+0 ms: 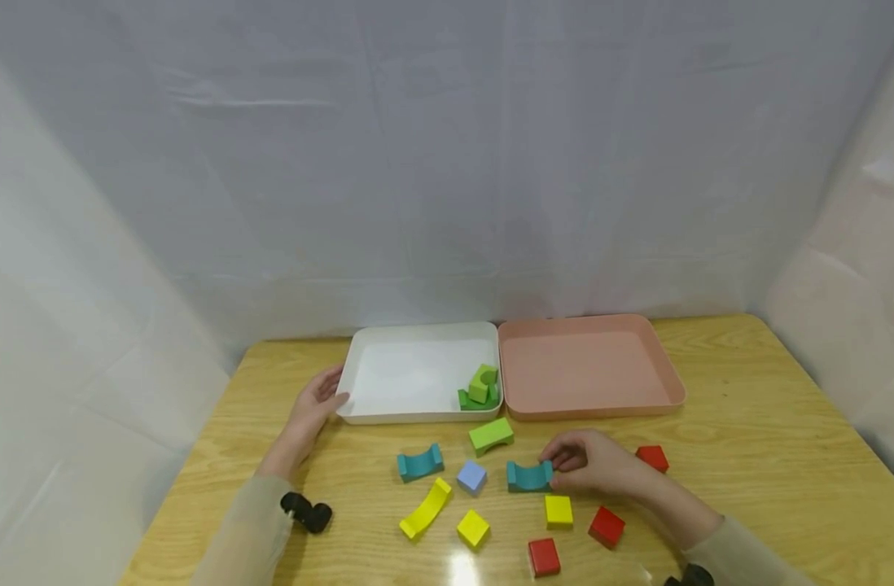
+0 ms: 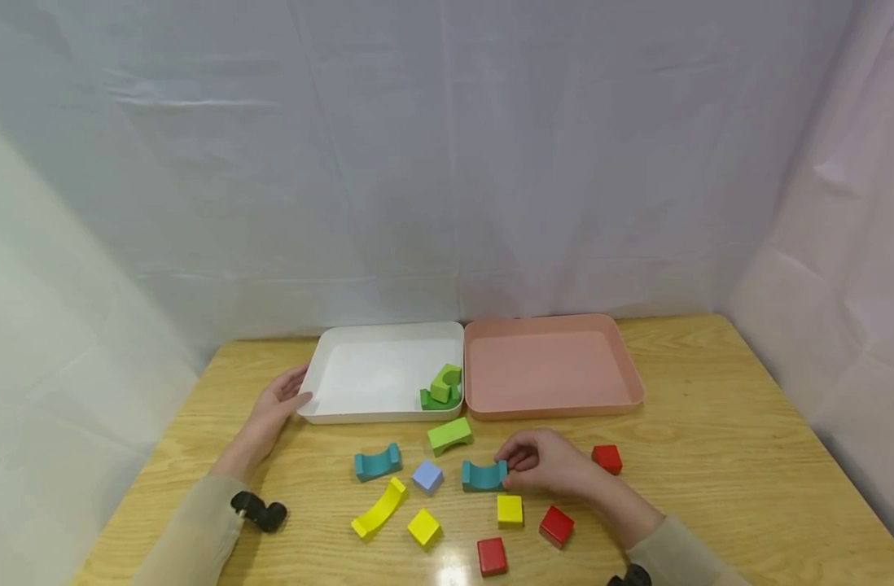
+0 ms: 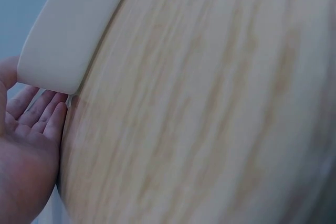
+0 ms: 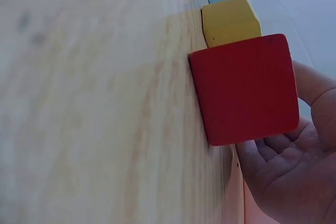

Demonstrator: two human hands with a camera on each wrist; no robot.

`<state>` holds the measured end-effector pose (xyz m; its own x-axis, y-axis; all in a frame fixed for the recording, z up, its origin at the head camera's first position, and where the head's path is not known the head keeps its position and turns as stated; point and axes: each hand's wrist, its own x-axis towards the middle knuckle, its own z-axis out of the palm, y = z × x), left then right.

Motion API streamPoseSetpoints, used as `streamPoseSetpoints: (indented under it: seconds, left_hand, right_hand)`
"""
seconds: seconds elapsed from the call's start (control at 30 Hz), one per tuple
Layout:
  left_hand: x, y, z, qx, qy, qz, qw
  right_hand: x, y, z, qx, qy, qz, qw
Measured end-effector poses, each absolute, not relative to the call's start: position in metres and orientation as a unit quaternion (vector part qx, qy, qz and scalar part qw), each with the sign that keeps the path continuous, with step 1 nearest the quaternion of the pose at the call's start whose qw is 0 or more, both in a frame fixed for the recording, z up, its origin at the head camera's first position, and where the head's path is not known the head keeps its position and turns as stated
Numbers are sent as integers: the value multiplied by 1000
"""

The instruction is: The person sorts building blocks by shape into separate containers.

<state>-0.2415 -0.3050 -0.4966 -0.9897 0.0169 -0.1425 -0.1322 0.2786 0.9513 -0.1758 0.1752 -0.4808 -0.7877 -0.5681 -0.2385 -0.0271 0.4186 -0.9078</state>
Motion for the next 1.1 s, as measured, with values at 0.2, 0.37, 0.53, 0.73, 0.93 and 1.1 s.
streamPoseSetpoints:
  seconds: [0.2, 0.37, 0.53, 0.73, 0.93, 1.1]
  left_hand:
    - [-241, -305, -496, -36, 795, 602, 64]
    - [-241, -306, -496, -35, 796, 601, 63]
    - [-241, -305, -496, -38, 797, 599, 63]
    - [-241, -305, -496, -38, 800, 596, 60]
    - [-241, -305, -497, -34, 798, 599, 58]
    - [-242, -305, -498, -33, 799, 597, 58]
  right_hand:
    - [-175, 175, -478, -194, 804, -506, 247]
    - [-176, 176, -480, -205, 807, -505, 228]
    - [-177, 176, -483, -201, 805, -511, 225]
    - [-177, 176, -482, -198, 805, -513, 222]
    - [-178, 177, -483, -207, 800, -521, 212]
    - [-178, 176, -483, -204, 799, -526, 210]
